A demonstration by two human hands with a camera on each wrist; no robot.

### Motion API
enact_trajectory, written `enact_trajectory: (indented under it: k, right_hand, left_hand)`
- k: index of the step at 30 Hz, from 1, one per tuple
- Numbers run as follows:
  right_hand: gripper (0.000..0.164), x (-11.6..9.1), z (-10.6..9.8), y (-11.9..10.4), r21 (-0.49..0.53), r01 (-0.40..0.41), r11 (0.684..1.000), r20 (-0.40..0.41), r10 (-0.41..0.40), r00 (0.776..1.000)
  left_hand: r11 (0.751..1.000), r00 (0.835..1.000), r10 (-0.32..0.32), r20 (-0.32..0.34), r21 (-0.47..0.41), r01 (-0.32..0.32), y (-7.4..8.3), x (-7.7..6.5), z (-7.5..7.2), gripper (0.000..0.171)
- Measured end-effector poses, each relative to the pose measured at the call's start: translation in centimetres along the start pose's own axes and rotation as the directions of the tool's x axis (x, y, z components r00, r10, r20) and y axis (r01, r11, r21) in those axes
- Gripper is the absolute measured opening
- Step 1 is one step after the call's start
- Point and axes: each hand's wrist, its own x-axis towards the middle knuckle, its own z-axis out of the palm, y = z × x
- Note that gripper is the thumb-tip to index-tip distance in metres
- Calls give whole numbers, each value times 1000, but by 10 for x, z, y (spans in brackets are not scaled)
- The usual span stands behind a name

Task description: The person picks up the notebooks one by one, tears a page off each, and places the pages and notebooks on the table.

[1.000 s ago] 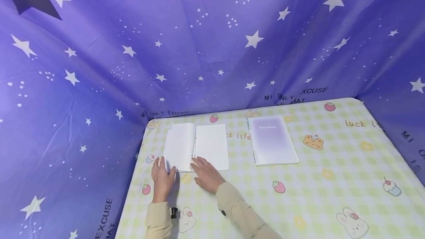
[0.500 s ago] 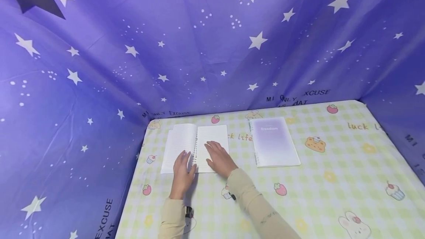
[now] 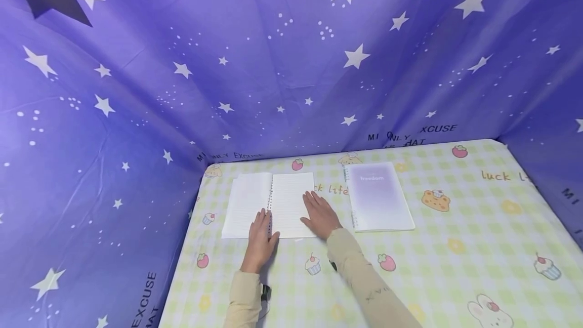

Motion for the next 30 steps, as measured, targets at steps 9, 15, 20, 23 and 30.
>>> enact_trajectory:
  k: [9,15,20,23,30]
  right_hand:
    - [62,5,-1,1,36,-11,999,-47,12,999]
    - [65,13,-7,11,77,-49,996,-114,58,992]
    - [70,22,-9,16,88,-70,994,-109,79,991]
    - [68,29,-8,19,94,-114,989,-108,124,986]
    - [70,37,1,23,84,-186,979,-28,189,982]
  left_hand:
    - [999,1000,-21,12,36,20,1,-8,1,61]
    - [999,1000,-20,22,36,19,8,-13,6,61]
    - [998,1000,-19,-2,63,19,11,-14,8,61]
    - [996,1000,-20,1,87,20,11,-14,8,60]
    - [995,1000,-25,-5,95,25,11,-16,8,61]
